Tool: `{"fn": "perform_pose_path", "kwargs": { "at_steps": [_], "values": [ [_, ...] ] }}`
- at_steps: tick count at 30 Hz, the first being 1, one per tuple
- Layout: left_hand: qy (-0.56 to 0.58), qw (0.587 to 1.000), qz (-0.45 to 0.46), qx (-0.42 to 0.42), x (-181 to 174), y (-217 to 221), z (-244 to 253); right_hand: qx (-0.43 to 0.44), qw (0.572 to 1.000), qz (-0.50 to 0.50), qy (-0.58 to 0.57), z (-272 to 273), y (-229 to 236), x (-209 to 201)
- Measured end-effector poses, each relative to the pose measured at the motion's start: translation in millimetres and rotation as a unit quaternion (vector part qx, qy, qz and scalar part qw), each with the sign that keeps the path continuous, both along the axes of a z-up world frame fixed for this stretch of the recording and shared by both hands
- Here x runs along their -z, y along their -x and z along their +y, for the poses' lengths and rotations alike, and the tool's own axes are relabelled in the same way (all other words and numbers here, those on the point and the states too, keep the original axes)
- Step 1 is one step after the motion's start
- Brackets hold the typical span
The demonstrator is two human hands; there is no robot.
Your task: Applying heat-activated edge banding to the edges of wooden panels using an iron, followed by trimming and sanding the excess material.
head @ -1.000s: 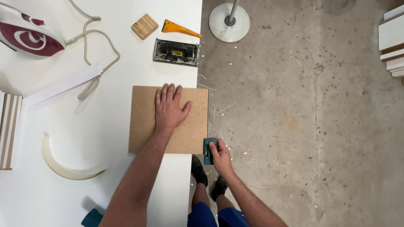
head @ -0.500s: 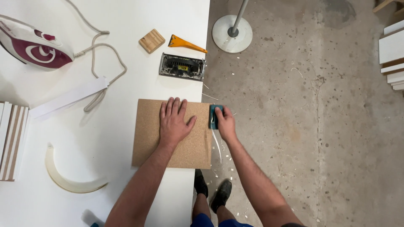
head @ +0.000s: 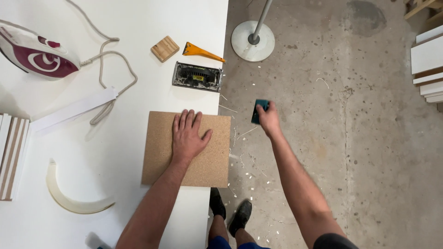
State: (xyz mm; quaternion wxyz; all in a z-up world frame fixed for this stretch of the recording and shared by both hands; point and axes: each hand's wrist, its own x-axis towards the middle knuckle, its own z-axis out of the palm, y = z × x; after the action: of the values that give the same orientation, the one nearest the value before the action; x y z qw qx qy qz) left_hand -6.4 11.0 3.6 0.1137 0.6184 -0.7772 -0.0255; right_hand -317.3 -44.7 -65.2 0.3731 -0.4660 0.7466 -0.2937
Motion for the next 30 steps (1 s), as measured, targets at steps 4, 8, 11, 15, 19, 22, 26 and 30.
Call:
{"fn": "perform_pose_path", "kwargs": {
  "at_steps": [4, 8, 11, 15, 19, 22, 26, 30],
  "values": [
    [0.019, 1.000, 0.000, 0.005, 3, 1, 0, 0.070, 0.966, -0.238, -0.074, 112, -24, -22],
    [0.025, 1.000, 0.001, 0.008, 0, 0, 0, 0.030, 0.961, -0.262, -0.081, 222, -75, -65],
    [0.042, 0.999, -0.002, 0.008, 4, 0, 2, -0.022, 0.967, -0.238, -0.085, 263, -95, -54],
    [0.051, 0.999, 0.003, 0.007, 11, -2, 2, -0.027, 0.971, -0.224, -0.077, 265, -107, -49],
    [0.059, 0.998, 0.000, 0.007, 13, -1, 2, -0.029, 0.976, -0.199, -0.080, 259, -112, -52],
    [0.045, 0.999, 0.007, 0.006, 10, -2, 0, -0.012, 0.980, -0.185, -0.078, 252, -119, -60],
    [0.032, 0.999, 0.003, 0.003, 10, -2, 2, 0.013, 0.982, -0.167, -0.087, 253, -121, -48],
    [0.022, 1.000, 0.005, 0.005, 5, -1, 1, 0.013, 0.983, -0.155, -0.100, 236, -123, -58]
  ]
}}
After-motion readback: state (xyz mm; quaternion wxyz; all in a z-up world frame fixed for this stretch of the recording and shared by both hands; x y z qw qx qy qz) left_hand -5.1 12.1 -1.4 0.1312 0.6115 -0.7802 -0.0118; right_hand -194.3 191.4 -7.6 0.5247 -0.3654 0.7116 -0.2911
